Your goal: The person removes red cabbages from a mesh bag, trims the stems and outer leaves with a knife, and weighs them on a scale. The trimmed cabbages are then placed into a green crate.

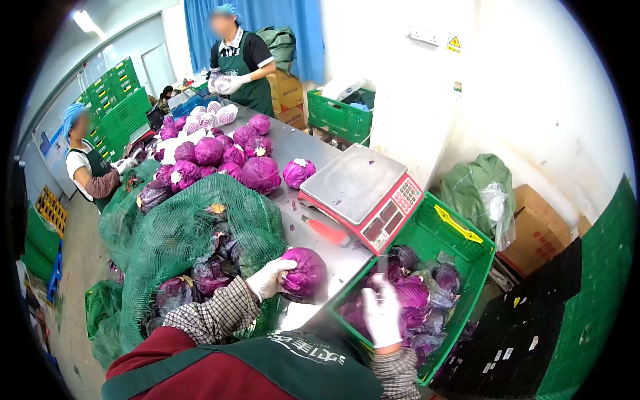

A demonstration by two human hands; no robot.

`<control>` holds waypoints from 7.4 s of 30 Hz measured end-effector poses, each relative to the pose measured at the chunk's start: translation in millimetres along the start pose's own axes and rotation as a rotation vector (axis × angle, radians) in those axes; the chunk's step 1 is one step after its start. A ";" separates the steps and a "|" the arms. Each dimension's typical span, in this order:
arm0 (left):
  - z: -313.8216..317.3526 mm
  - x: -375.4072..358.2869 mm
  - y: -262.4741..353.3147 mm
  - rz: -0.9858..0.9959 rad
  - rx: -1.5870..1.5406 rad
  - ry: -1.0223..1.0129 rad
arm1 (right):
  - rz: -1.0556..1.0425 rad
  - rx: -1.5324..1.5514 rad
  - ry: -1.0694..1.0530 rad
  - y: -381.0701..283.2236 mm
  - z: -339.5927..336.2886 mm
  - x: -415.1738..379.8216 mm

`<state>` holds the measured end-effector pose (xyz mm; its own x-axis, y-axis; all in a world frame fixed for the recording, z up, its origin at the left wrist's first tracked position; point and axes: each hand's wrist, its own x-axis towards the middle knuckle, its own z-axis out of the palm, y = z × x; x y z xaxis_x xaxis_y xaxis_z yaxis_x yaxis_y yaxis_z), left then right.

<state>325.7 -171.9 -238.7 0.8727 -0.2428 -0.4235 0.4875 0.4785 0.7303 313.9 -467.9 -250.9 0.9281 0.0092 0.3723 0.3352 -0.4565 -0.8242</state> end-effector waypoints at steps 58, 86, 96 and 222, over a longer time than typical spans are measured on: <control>23.5 8.3 1.4 -0.316 0.224 0.192 | -0.368 -0.060 -0.191 -35.0 91.6 9.7; -9.3 31.9 2.6 -0.274 0.518 0.252 | 0.096 0.135 -0.208 22.1 63.2 2.6; 21.1 5.1 -45.7 0.412 0.066 0.365 | 0.477 0.616 -0.348 0.0 109.2 -4.5; -1.9 -42.3 0.8 0.287 0.733 -0.167 | 0.546 0.680 0.038 15.8 32.3 12.4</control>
<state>289.1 -159.7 -221.2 0.9307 -0.3448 -0.1223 0.0854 -0.1205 0.9890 335.9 -446.2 -273.0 0.9853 -0.0908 -0.1447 -0.1191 0.2421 -0.9629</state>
